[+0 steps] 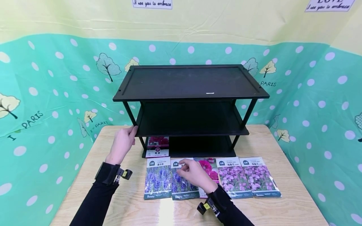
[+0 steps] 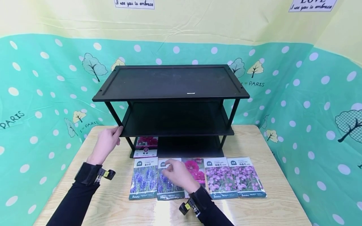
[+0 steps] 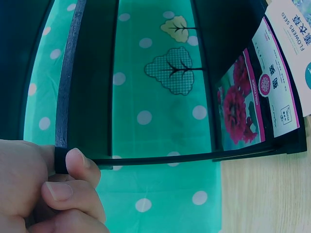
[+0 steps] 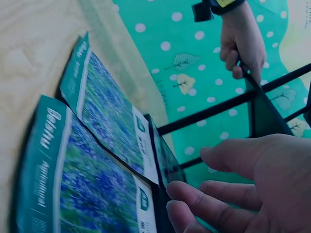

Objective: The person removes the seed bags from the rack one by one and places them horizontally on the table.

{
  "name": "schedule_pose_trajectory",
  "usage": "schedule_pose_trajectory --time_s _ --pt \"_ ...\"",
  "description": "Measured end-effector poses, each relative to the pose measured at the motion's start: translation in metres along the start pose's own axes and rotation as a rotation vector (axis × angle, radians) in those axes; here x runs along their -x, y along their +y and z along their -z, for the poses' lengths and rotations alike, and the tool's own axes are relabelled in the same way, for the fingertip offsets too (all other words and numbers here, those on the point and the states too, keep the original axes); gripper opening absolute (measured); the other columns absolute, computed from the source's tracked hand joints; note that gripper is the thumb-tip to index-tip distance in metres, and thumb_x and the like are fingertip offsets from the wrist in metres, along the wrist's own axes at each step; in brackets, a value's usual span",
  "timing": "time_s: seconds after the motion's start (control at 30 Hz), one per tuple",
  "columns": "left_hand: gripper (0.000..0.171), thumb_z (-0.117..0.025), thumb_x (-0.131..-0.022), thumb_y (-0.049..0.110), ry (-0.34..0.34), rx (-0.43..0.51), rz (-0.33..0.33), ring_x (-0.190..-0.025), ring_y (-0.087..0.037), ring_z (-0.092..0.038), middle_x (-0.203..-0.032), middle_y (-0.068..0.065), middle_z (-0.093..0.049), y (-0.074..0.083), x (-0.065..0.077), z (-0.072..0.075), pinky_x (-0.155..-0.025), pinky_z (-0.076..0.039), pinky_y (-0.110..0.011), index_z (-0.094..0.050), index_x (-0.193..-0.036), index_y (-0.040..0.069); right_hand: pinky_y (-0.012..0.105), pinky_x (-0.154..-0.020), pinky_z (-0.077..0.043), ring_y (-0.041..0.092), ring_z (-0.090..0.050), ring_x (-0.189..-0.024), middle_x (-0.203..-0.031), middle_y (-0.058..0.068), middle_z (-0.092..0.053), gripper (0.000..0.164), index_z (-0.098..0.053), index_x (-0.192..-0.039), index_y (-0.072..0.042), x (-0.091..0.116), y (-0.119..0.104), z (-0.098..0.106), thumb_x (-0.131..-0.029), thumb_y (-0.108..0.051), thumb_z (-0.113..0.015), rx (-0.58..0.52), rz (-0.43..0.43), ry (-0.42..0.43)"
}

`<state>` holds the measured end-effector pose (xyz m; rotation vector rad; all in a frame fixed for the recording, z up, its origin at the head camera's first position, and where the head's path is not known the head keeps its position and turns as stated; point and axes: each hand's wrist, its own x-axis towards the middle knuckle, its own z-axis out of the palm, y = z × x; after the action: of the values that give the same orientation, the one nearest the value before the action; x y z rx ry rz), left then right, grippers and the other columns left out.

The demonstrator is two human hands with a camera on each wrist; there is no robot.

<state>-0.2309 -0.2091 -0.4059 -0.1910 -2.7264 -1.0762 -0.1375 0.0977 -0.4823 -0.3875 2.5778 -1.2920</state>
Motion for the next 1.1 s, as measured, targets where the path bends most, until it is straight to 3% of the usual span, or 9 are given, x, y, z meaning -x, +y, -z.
schedule_pose_trajectory --time_s 0.13,0.3,0.57,0.9,1.1 --pt "0.043 -0.042 -0.112 0.032 0.0 -0.002 0.002 -0.047 -0.02 -0.047 -0.059 -0.006 -0.057 0.0 -0.001 0.0 -0.042 -0.033 -0.031 -0.069 -0.094 0.006 0.024 -0.068 -0.051 0.006 -0.062 -0.076 -0.094 -0.002 -0.074 0.038 -0.066 -0.129 -0.005 -0.004 0.001 0.004 -0.099 -0.027 -0.069 0.076 0.045 0.031" --pt "0.042 -0.042 -0.112 0.032 0.003 0.004 0.005 -0.048 -0.019 -0.048 -0.059 -0.005 -0.057 0.0 0.0 0.0 -0.042 -0.033 -0.031 -0.071 -0.099 0.006 0.024 -0.069 -0.052 0.007 -0.063 -0.079 -0.095 -0.003 -0.073 0.04 -0.065 -0.131 -0.005 -0.01 0.01 0.008 -0.099 -0.03 -0.069 0.142 0.071 0.055" --pt "0.042 -0.042 -0.112 0.032 0.012 -0.005 0.003 -0.047 -0.02 -0.048 -0.058 -0.005 -0.057 -0.001 -0.001 -0.001 -0.043 -0.035 -0.031 -0.071 -0.095 0.006 0.025 -0.068 -0.053 0.005 -0.062 -0.075 -0.099 0.004 -0.074 0.038 -0.069 -0.125 -0.003 -0.024 0.027 0.008 -0.096 -0.027 -0.074 0.227 0.103 0.125" --pt "0.045 -0.04 -0.112 0.036 -0.002 0.016 0.015 -0.047 -0.019 -0.046 -0.059 -0.006 -0.057 -0.002 0.0 -0.001 -0.042 -0.032 -0.031 -0.073 -0.107 0.006 0.03 -0.075 -0.055 0.01 -0.065 -0.081 -0.105 0.009 -0.074 0.04 -0.068 -0.127 -0.003 -0.038 0.041 0.001 -0.097 -0.029 -0.072 0.262 0.075 0.155" --pt "0.042 -0.041 -0.112 0.034 0.009 0.01 0.012 -0.045 -0.019 -0.044 -0.058 -0.005 -0.057 -0.002 0.0 -0.002 -0.041 -0.032 -0.031 -0.073 -0.106 0.007 0.028 -0.071 -0.052 0.007 -0.057 -0.071 -0.101 0.008 -0.071 0.04 -0.068 -0.127 -0.001 -0.048 0.039 -0.005 -0.098 -0.028 -0.07 0.243 0.1 0.158"
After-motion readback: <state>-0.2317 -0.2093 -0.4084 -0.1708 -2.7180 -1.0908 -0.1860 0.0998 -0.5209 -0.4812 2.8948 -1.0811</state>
